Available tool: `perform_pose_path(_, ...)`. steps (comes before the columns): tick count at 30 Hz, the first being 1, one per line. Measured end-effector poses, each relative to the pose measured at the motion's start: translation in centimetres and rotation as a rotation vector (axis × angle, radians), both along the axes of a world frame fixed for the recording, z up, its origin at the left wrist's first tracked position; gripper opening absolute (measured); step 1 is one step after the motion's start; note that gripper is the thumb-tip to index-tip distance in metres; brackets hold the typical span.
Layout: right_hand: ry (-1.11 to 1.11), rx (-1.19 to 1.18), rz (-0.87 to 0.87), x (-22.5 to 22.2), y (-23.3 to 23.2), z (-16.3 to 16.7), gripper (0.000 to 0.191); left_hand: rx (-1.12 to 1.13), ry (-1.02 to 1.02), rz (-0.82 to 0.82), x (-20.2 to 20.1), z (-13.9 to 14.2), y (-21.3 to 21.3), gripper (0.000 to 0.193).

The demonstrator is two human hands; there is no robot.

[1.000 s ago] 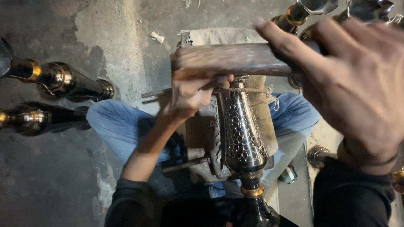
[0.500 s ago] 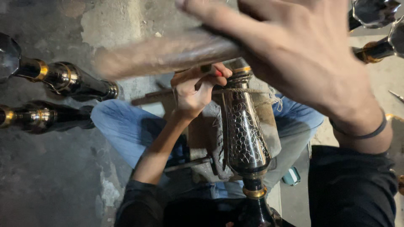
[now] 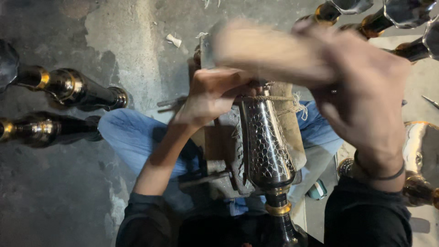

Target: The person sits cross-legged on the floor with a brass vase held against a cloth-covered sandbag. They hold a chisel against the vase surface and strike it repeatedly with a wooden mallet, repositioning the chisel to work along the engraved pattern, and briefly lift and turn the vase before resuming hammering.

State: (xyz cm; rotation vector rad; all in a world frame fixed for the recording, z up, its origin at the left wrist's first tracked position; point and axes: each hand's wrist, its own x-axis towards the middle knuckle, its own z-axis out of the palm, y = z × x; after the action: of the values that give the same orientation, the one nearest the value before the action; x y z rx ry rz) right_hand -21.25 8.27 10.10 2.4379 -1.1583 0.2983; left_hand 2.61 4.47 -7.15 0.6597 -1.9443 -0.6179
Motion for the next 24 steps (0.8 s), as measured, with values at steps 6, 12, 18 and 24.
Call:
perform_pose_path(6, -0.29, 0.173, 0.065, 0.1, -0.4, -0.7, 0.064, 0.064, 0.241, 0.016, -0.3, 1.0, 0.9, 0.018)
perform_pose_path(12, -0.197, 0.007, -0.056, -1.8, -0.7, -1.0, 0.055, 0.008, 0.197, 0.012, -0.3, 1.9, 1.5, 0.013)
perform_pose_path(18, -0.062, -0.108, 0.038, -1.1, -0.1, -0.3, 0.053, 0.917, 1.095, -0.482, 0.7, -1.3, 1.4, 0.016)
perform_pose_path(24, 0.018, -0.117, 0.143, -0.7, -0.3, 0.5, 0.05, 0.202, 0.411, 0.22, 1.0, -6.6, 2.7, 0.011)
